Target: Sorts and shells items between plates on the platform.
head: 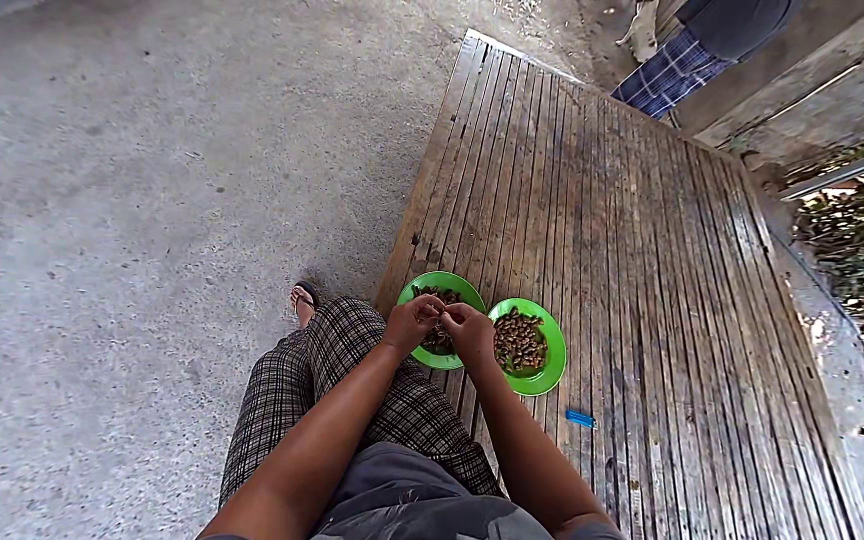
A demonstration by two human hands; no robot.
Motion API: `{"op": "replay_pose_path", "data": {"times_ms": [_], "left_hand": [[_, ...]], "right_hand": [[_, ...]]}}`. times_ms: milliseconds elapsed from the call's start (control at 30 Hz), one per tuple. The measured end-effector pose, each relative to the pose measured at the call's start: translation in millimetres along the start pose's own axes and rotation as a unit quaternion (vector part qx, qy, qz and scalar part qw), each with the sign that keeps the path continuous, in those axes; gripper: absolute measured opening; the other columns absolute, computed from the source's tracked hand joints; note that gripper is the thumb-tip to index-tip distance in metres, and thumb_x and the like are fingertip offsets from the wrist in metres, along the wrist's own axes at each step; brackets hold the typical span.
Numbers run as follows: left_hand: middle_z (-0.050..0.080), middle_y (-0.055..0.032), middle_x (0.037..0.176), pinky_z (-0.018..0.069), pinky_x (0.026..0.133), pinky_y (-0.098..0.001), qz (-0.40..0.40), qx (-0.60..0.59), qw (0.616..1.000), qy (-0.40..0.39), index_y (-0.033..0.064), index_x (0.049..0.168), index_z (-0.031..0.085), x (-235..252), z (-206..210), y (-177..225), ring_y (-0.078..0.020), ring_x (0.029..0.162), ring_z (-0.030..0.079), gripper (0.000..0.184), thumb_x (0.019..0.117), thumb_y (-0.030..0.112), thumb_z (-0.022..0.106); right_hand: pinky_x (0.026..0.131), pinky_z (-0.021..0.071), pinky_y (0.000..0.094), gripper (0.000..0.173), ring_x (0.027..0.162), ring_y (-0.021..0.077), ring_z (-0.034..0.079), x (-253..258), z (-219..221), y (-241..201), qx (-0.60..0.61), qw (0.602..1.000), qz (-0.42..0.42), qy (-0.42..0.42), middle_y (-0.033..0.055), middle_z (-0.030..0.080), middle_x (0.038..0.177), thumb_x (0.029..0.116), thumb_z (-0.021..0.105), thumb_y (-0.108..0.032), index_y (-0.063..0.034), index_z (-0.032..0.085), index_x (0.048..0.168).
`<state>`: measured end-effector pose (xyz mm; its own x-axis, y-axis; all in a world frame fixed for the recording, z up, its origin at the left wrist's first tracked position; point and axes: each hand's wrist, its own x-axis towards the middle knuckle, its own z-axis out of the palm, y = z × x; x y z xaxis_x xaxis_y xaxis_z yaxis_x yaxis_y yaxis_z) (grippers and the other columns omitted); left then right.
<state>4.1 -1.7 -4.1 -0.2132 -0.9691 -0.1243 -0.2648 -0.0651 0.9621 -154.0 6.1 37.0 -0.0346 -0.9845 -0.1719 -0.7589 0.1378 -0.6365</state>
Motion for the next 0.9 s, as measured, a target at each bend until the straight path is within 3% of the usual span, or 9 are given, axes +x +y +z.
{"op": "replay_pose_path", "data": {"times_ms": [267,367,533,633,700,767,800,833,900], "left_hand": [[0.076,-0.0021,0.103,0.0586,0.09,-0.0279,0.03,0.011,0.999,0.04,0.0083,0.115,0.072,-2,0,0,-0.0081,0.093,0.073,0.022,0.0938,0.013,0.071],[0.076,-0.0016,0.101,0.0606,0.086,-0.028,0.027,-0.079,0.995,0.058,0.007,0.113,0.071,0,-1,-4,-0.0082,0.09,0.073,0.021,0.092,0.009,0.074],[0.075,-0.0111,0.1,0.0621,0.086,-0.0351,-0.012,-0.261,0.964,0.038,-0.0016,0.118,0.065,1,-5,-1,-0.019,0.09,0.074,0.03,0.0909,0.004,0.075],[0.075,-0.0142,0.1,0.0626,0.087,-0.0368,-0.03,-0.304,0.951,0.036,-0.0036,0.122,0.063,-1,-7,1,-0.0222,0.09,0.075,0.034,0.0914,0.003,0.075],[0.075,-0.0159,0.103,0.0625,0.089,-0.0373,-0.042,-0.32,0.946,0.034,-0.004,0.124,0.062,-1,-9,2,-0.0234,0.091,0.075,0.034,0.0925,0.002,0.073],[0.074,-0.0167,0.107,0.0621,0.091,-0.0377,-0.051,-0.321,0.945,0.026,-0.0035,0.127,0.063,-1,-10,2,-0.0244,0.095,0.075,0.035,0.093,0.003,0.073],[0.074,-0.0165,0.109,0.0619,0.091,-0.0374,-0.054,-0.315,0.947,0.021,-0.0027,0.128,0.064,0,-10,2,-0.0242,0.097,0.074,0.036,0.0932,0.003,0.073],[0.073,-0.0165,0.111,0.0617,0.092,-0.0374,-0.056,-0.309,0.949,0.015,-0.0017,0.129,0.065,-1,-9,1,-0.0243,0.098,0.074,0.036,0.0934,0.003,0.073],[0.073,-0.016,0.113,0.0608,0.093,-0.0372,-0.058,-0.3,0.952,0.003,-0.0002,0.131,0.065,1,-9,1,-0.024,0.101,0.073,0.038,0.094,0.004,0.072]], "right_hand": [[0.088,0.0573,0.039,0.02,0.092,0.016,0.073,3,4,-3,0.049,0.998,-0.003,0.031,0.0065,0.077,0.097,0.0947,0.068,-0.024,-0.009,0.079,0.103],[0.085,0.0568,0.0362,0.019,0.087,0.0115,0.071,8,0,3,0.142,0.989,0.04,0.009,0.0035,0.076,0.093,0.0967,0.067,-0.025,-0.0105,0.078,0.103],[0.074,0.0578,0.0285,0.018,0.082,0.0137,0.07,8,3,14,0.385,0.919,0.082,0.003,0.0101,0.075,0.095,0.1012,0.063,-0.012,0.0012,0.073,0.109],[0.074,0.0582,0.0288,0.019,0.083,0.0147,0.071,5,3,20,0.416,0.904,0.09,0.03,0.0108,0.075,0.095,0.1027,0.061,-0.011,0.0019,0.072,0.111],[0.077,0.0575,0.0287,0.02,0.087,0.0136,0.07,5,5,30,0.327,0.942,0.068,0.035,0.0091,0.075,0.099,0.1031,0.061,-0.014,-0.0004,0.072,0.113],[0.102,0.0528,0.0371,0.033,0.113,0.0184,0.068,7,1,39,0.086,0.995,0.036,-0.039,0.0099,0.073,0.121,0.1069,0.052,-0.026,-0.0063,0.071,0.126],[0.108,0.0485,0.0435,0.037,0.121,0.0236,0.066,7,0,40,-0.013,0.997,0.031,-0.072,0.0121,0.071,0.126,0.1087,0.047,-0.029,-0.0077,0.07,0.129],[0.108,0.0484,0.047,0.037,0.121,0.0261,0.066,6,1,42,-0.067,0.994,0.035,-0.085,0.0125,0.071,0.125,0.1086,0.046,-0.03,-0.0091,0.071,0.126],[0.102,0.0525,0.0459,0.029,0.113,0.0255,0.068,8,0,44,-0.071,0.994,0.038,-0.07,0.0116,0.073,0.118,0.1017,0.059,-0.027,-0.0095,0.073,0.12]]}}
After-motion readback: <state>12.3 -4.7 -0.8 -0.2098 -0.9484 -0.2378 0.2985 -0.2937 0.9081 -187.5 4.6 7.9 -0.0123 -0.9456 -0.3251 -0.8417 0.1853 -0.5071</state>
